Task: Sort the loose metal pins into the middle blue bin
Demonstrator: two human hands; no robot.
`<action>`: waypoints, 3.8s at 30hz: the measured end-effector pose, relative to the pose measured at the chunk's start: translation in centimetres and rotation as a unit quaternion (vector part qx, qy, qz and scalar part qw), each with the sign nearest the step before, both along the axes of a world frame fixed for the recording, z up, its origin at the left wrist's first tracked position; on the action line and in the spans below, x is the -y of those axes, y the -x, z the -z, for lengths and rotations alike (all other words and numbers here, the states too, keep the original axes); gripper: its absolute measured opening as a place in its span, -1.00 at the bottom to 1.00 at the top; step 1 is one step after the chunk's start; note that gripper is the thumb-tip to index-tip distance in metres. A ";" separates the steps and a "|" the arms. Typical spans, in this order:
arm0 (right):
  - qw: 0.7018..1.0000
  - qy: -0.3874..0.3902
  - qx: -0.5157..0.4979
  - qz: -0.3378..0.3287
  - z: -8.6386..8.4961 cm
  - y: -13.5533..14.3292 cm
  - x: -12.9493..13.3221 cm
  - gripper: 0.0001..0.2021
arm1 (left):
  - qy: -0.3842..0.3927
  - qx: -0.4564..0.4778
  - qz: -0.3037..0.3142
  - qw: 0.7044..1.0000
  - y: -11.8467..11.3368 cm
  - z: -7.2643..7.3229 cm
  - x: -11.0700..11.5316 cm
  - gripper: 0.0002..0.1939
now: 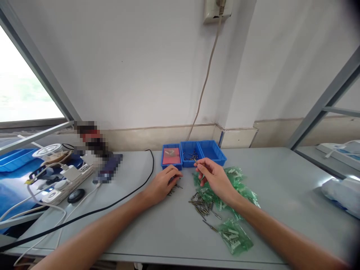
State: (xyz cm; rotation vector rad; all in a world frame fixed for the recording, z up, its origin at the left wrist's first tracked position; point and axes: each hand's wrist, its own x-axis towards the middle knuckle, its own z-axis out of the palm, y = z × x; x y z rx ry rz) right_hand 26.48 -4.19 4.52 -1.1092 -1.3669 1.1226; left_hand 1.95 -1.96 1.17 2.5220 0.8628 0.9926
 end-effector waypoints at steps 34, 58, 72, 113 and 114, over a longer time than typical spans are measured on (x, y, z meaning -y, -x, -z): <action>0.988 -0.078 0.075 0.109 0.0 -0.5 0.2 -0.73 | 0.032 0.017 -0.035 0.999 0.0 0.2 -0.2 -0.95; 0.991 -0.080 0.077 0.073 -0.2 -0.2 0.5 -0.73 | 0.012 0.033 -0.020 0.999 0.2 0.6 -0.7 -0.86; 0.992 -0.073 0.085 0.060 0.0 -0.1 0.6 -0.73 | 0.017 0.043 -0.036 0.998 0.1 0.5 -0.6 -0.89; 0.996 -0.057 0.066 0.007 0.3 -0.1 0.4 -0.76 | 0.011 -0.018 -0.020 1.000 0.8 1.1 -1.4 -0.82; 0.996 -0.058 0.065 0.006 0.3 0.0 0.5 -0.77 | 0.010 -0.019 -0.021 1.000 0.8 1.2 -1.4 -0.81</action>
